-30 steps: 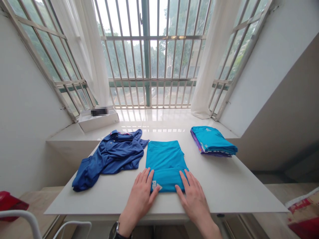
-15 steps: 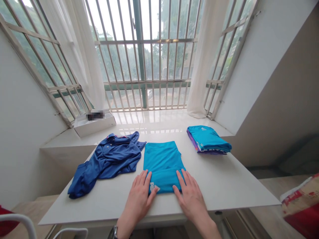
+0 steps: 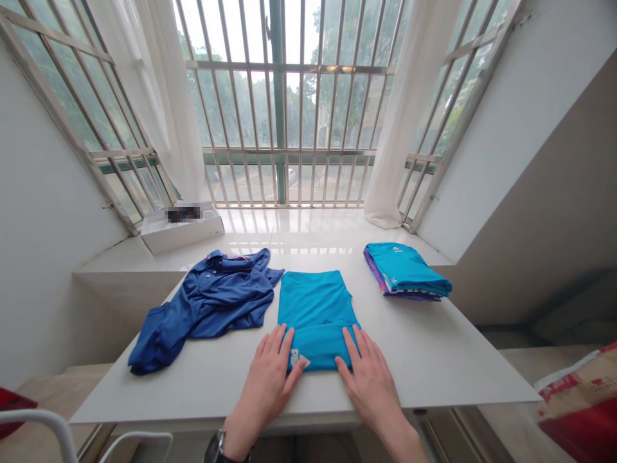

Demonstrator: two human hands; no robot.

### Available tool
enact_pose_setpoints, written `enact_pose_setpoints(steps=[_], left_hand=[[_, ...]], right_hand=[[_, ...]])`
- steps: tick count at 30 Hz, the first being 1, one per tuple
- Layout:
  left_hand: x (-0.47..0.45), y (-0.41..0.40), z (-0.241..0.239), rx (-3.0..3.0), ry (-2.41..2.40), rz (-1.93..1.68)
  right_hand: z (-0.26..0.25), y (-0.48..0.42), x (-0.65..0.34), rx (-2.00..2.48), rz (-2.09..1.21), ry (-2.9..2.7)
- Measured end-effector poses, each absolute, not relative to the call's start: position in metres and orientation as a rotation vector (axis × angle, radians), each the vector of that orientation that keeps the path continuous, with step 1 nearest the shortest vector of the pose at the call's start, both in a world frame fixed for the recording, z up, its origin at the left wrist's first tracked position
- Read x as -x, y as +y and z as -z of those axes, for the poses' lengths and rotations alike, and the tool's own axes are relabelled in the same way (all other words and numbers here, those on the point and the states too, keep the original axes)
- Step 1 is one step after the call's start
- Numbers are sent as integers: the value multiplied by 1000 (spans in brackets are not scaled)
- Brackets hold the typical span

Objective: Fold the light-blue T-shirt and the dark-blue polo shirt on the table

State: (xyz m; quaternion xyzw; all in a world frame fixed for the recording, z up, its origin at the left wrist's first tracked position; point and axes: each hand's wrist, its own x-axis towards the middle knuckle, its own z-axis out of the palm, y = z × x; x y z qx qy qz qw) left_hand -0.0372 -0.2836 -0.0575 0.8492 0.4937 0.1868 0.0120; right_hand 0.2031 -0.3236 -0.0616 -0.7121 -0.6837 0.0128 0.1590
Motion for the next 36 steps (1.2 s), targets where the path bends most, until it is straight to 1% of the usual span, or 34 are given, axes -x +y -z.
enact_pose_setpoints(steps=[3,6,9,12,15,18,20,22,23,26,28,30,32,36], left_hand=[[42,-280,46,-2645,1472,-524],[49,-264,24,-2631,1417,-464],[51,-228,-2,-2657,1420,-341],[45,-181,-19,-2647,1505,-168],[33,-141,-18,-2544,1656,-126],[23,-121,1,-2549,1724,-305],[21,-116,16,-2620,1726,-431],[21,-115,27,-2702,1678,-484],[21,-114,30,-2734,1639,-484],[22,-111,31,-2765,1531,-410],[22,-111,25,-2762,1488,-319],[22,-118,16,-2770,1490,-218],[22,-132,4,-2773,1548,-128],[26,-179,-16,-2749,1586,27]], right_hand=[[61,-325,-205,2010,-78,-1936],[53,-320,-214,1968,-148,-1852],[37,-296,-228,1921,-195,-1783],[22,-250,-238,1891,-237,-1845],[19,-199,-243,1989,-264,-1893],[19,-172,-244,2046,-188,-1837],[13,-176,-244,1963,-112,-1768],[-1,-199,-238,1828,-116,-1716],[-9,-216,-233,1785,-195,-1706],[-29,-271,-207,1701,-610,-1870],[-29,-299,-188,1638,-747,-2055],[-19,-314,-176,1665,-711,-2144],[-6,-316,-177,1753,-603,-2155],[2,-301,-206,1954,-460,-2114]])
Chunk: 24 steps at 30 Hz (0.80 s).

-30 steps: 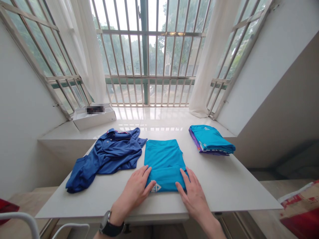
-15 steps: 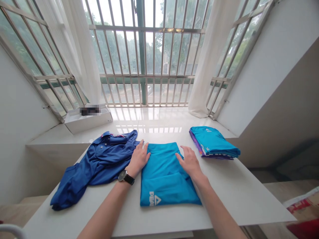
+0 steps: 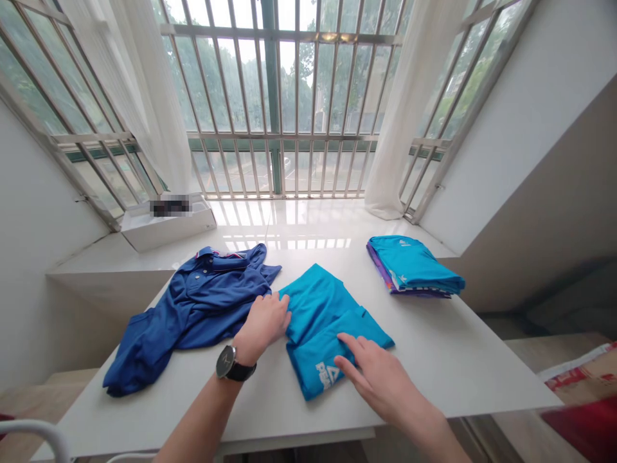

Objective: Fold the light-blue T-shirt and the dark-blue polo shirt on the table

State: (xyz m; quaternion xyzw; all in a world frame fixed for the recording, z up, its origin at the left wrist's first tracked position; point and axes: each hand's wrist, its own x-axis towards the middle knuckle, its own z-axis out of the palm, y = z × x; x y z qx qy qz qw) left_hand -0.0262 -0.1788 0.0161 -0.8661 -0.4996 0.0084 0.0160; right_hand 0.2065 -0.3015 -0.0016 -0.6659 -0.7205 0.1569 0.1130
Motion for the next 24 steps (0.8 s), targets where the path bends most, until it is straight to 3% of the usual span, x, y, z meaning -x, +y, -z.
enact_pose_setpoints(steps=[8,13,16,19,24], left_hand=[[13,-268,-23,2870,-1588,-51],[-23,-293,-22,3078,-1248,79],[-26,-284,-25,3184,-1013,293],[-10,-260,-17,3045,-1133,442],[19,-242,24,2922,-1300,371]], right_hand=[[-8,-223,-246,2153,-158,-2245],[-8,-175,-247,2096,80,-2378],[-1,-187,-245,2039,153,-2290],[17,-219,-242,2157,170,-2114],[47,-249,-240,2319,-28,-1991]])
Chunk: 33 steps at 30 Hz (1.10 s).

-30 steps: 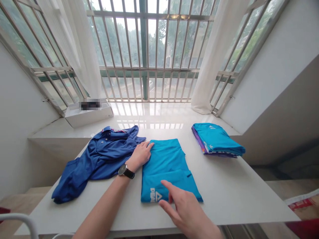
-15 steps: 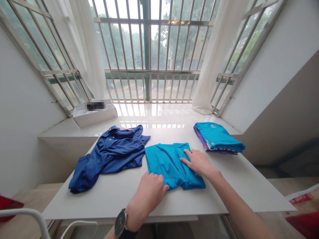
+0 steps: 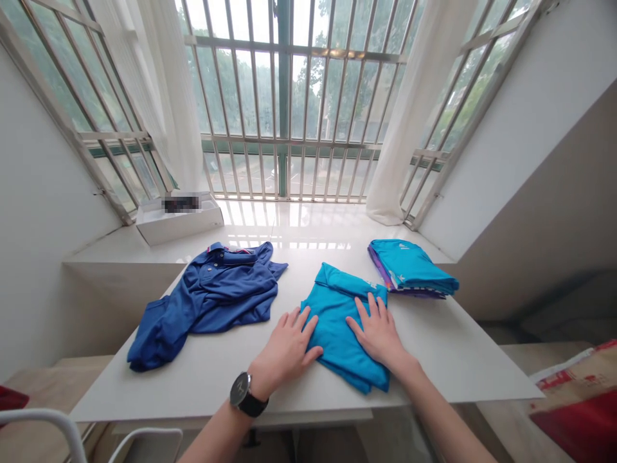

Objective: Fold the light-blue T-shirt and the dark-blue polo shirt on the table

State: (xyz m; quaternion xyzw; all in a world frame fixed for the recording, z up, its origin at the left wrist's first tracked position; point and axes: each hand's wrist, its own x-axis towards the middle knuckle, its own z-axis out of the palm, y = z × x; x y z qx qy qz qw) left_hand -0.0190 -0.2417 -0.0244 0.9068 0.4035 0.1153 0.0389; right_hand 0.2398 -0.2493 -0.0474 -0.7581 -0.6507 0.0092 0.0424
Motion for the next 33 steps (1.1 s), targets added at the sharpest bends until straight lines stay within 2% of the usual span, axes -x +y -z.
enact_pose_setpoints(steps=[7,12,16,23,29,33], left_hand=[[19,-265,40,-2724,1383,-419],[17,-266,31,-2713,1329,-505],[20,-261,25,-2673,1183,-500],[20,-255,24,-2711,1071,-542],[14,-254,18,-2740,1034,-551],[2,-249,6,-2767,1202,-360]], right_hand=[[38,-196,-250,1933,-210,-2392],[30,-167,-251,1732,-102,-2464],[30,-197,-249,1615,38,-2394],[37,-280,-252,1562,-225,-2463],[35,-285,-261,1545,-310,-2422],[35,-283,-255,1551,-280,-2357]])
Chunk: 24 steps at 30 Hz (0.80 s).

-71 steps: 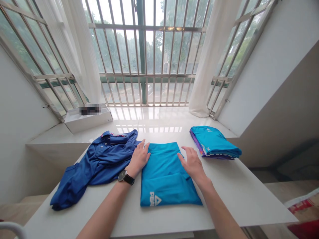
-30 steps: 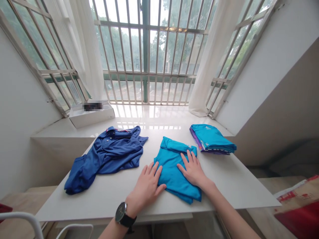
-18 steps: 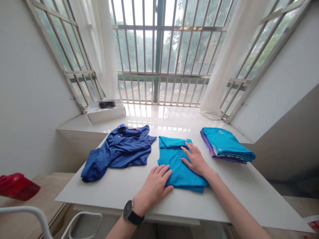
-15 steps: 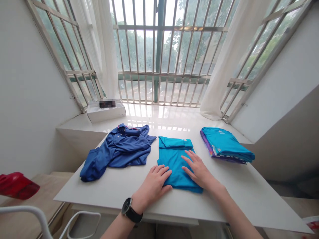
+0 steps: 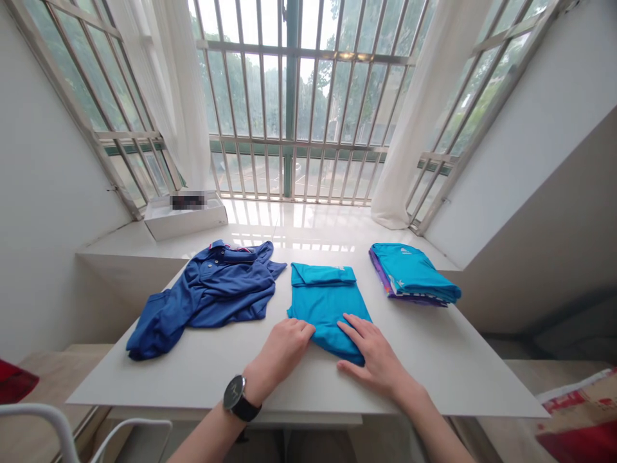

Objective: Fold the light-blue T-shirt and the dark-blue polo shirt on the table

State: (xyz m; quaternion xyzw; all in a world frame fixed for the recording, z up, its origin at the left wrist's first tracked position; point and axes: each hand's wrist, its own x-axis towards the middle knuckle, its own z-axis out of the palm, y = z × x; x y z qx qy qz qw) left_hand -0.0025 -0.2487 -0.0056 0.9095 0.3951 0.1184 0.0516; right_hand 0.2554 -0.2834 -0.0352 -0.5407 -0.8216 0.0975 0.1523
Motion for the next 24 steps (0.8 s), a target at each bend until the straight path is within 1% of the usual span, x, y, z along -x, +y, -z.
enact_pose_setpoints(steps=[3,7,10,13,16,19,21,24], left_hand=[[-4,-230,-6,-2791,1253,-178],[0,-186,-17,-2648,1087,-161],[8,-153,-18,-2353,929,-179],[14,-136,-12,-2079,898,-302],[18,-135,-5,-1900,938,-457],[20,-137,0,-1835,912,-486],[21,-138,1,-1835,901,-483],[20,-137,3,-1840,1002,-517]], right_hand=[[36,-281,-250,1567,-253,-2265],[22,-264,-253,1575,-336,-2200],[4,-237,-266,1559,-548,-2216],[-7,-203,-280,1523,-756,-2157],[-5,-177,-290,1434,-1053,-2032],[3,-166,-293,1341,-1319,-1883],[8,-164,-293,1370,-1294,-1857],[15,-166,-291,1535,-975,-1894]])
